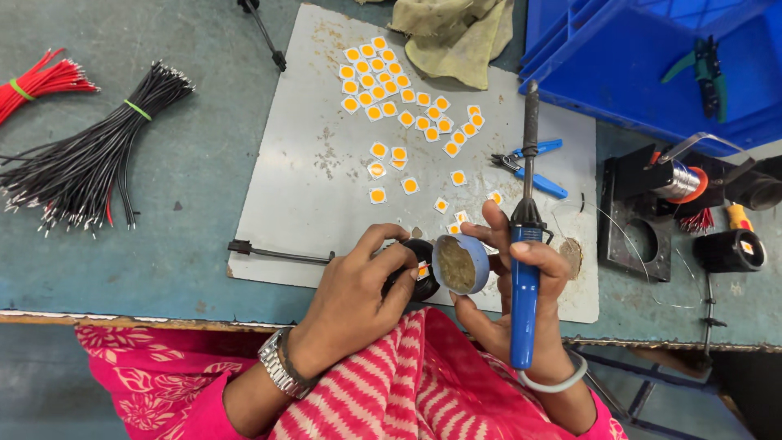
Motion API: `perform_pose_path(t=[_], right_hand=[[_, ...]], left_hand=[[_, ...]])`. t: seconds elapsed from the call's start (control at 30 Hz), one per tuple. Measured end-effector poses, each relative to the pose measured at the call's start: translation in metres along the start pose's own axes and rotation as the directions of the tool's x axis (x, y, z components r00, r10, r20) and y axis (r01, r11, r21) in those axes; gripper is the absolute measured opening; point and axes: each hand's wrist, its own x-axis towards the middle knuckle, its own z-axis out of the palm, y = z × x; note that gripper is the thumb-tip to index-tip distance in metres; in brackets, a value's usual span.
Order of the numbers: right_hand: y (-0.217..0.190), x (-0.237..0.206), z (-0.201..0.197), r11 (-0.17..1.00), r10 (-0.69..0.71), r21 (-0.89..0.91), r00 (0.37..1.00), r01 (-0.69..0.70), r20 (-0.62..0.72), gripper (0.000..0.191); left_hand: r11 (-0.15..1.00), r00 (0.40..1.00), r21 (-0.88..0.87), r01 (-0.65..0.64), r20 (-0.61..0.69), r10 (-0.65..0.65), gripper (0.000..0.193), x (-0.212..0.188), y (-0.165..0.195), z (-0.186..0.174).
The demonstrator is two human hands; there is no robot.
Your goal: The person uses a soldering iron to attach small square LED modules to a black circular base. They repeatedly pick up an LED, place it on the base, apply solder to the contacts, and set the finished unit aside. The work is performed one at a time on a cluttered workbench with wires, pliers, and soldering supplies visible.
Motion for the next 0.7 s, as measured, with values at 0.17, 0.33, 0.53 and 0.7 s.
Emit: perform_pose_path(t=[0.17, 0.33, 0.53, 0.7], right_hand=[[-0.0005, 0.0018, 0.0001, 0.999, -0.005, -0.036, 1.000, 0.006, 0.010, 0.087], [-0.0012, 0.0044, 0.0023, 0.998, -0.037, -0.043, 0.999, 0.039, 0.032, 0.085], [-0.0032, 0.0057, 0.0010, 0.982, -0.085, -0.162, 0.992, 0.100, 0.098, 0.078], [-0.0048, 0.0043, 0.0001, 0.962, -0.119, -0.230, 0.983, 0.150, 0.143, 0.078]], left_hand=[[1.000, 1.000, 0.010, -0.006, 0.005, 0.006, 0.012, -0.0003, 0.0008, -0.0012], [1.000, 1.000, 0.016, -0.008, 0.020, 0.008, 0.012, 0.0006, 0.0018, -0.0024], [0.999, 0.999, 0.052, -0.013, 0.033, 0.012, 0.011, 0.0012, 0.0020, -0.0031], [0.998, 0.999, 0.057, -0.014, 0.031, 0.012, 0.013, 0.0014, 0.0011, -0.0021]])
